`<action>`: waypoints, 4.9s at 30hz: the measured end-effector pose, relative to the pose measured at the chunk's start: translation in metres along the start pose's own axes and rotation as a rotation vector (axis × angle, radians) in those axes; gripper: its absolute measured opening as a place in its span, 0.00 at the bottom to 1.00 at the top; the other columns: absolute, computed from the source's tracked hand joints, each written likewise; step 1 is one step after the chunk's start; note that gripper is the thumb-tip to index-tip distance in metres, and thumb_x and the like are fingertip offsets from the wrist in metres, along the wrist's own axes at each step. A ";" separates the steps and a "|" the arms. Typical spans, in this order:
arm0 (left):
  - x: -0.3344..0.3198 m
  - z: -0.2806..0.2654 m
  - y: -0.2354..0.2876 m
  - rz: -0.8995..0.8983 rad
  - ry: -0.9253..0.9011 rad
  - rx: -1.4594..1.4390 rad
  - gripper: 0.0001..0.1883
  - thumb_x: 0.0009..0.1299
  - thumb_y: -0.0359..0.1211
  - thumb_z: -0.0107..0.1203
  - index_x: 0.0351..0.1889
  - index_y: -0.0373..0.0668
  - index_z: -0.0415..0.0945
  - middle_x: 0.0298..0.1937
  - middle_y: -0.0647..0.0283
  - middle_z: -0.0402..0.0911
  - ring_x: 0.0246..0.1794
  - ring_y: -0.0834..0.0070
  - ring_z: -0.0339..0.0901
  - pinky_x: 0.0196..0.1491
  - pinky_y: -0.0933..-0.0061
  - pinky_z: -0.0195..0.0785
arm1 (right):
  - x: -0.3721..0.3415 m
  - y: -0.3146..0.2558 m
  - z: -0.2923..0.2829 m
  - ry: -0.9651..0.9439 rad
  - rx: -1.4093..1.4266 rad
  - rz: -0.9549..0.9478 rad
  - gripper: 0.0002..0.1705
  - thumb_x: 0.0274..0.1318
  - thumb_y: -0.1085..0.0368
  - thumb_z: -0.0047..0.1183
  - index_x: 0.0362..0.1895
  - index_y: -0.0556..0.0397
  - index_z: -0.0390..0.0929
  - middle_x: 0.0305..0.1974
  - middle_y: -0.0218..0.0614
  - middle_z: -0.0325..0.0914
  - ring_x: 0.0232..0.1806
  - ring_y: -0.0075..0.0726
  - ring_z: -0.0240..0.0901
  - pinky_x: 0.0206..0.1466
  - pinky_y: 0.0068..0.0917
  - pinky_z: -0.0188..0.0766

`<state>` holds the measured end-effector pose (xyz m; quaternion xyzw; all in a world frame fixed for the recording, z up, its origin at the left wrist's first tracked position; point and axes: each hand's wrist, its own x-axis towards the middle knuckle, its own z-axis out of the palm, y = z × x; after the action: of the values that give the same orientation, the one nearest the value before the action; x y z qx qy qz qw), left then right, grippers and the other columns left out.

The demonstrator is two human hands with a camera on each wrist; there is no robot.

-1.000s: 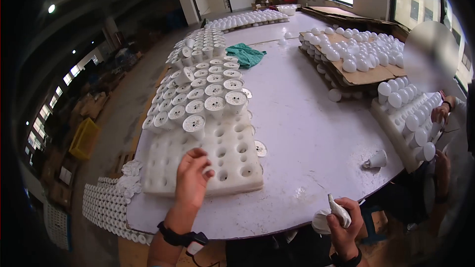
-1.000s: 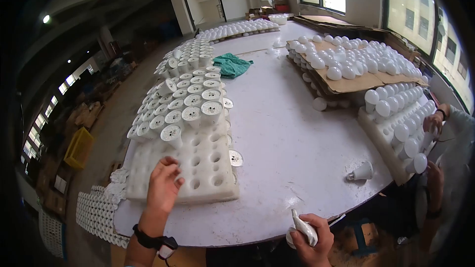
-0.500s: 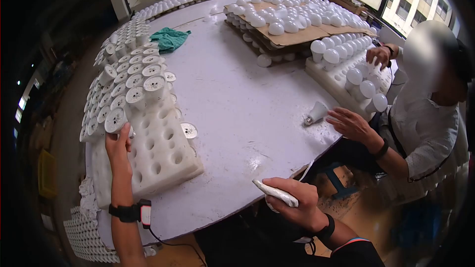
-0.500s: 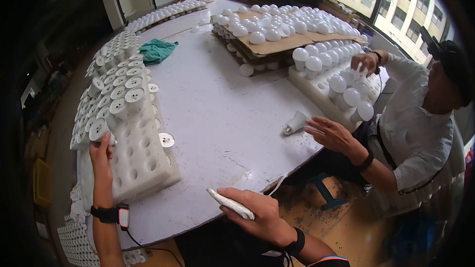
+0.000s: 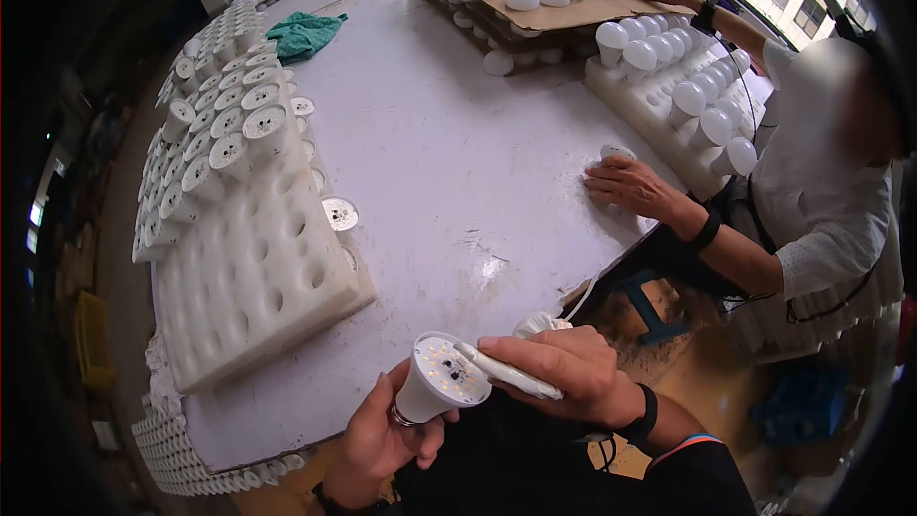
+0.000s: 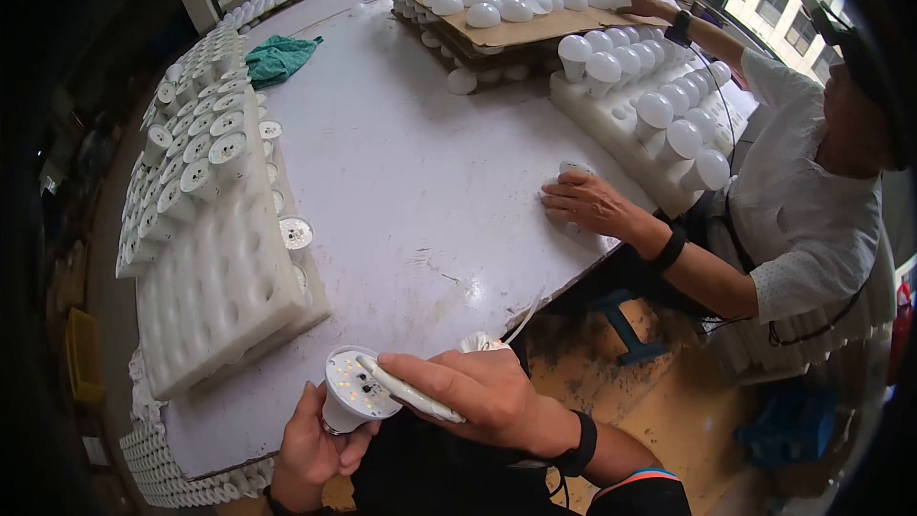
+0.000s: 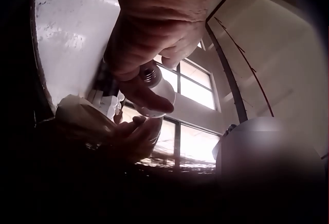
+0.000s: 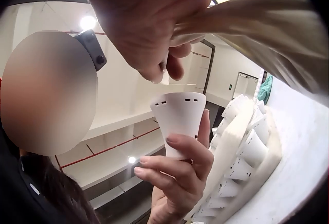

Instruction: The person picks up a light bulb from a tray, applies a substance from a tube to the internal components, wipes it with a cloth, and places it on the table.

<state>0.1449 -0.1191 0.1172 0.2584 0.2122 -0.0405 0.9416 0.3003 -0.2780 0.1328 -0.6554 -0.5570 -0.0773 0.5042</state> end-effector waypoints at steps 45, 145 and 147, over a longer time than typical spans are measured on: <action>0.004 -0.009 0.001 0.218 -0.023 0.113 0.18 0.62 0.27 0.45 0.51 0.34 0.63 0.48 0.49 0.70 0.46 0.59 0.72 0.45 0.59 0.73 | -0.005 0.008 0.002 -0.186 -0.152 0.020 0.15 0.33 0.67 0.55 0.31 0.50 0.69 0.17 0.28 0.61 0.13 0.28 0.64 0.13 0.25 0.59; 0.000 -0.007 -0.007 -0.112 -0.045 -0.061 0.23 0.69 0.50 0.31 0.47 0.41 0.65 0.29 0.53 0.75 0.13 0.72 0.71 0.10 0.79 0.62 | 0.000 -0.005 -0.001 -0.179 -0.047 0.029 0.24 0.36 0.70 0.61 0.45 0.53 0.74 0.18 0.30 0.71 0.16 0.27 0.70 0.17 0.21 0.66; 0.000 -0.002 -0.005 -0.116 0.020 -0.001 0.24 0.69 0.50 0.32 0.46 0.40 0.65 0.27 0.54 0.75 0.13 0.73 0.71 0.09 0.79 0.61 | 0.000 -0.004 -0.001 -0.201 -0.048 0.030 0.24 0.36 0.70 0.61 0.45 0.53 0.74 0.18 0.30 0.71 0.16 0.27 0.70 0.17 0.21 0.66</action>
<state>0.1434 -0.1226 0.1128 0.2459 0.2363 -0.0921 0.9355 0.2973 -0.2790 0.1354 -0.6799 -0.5929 -0.0169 0.4311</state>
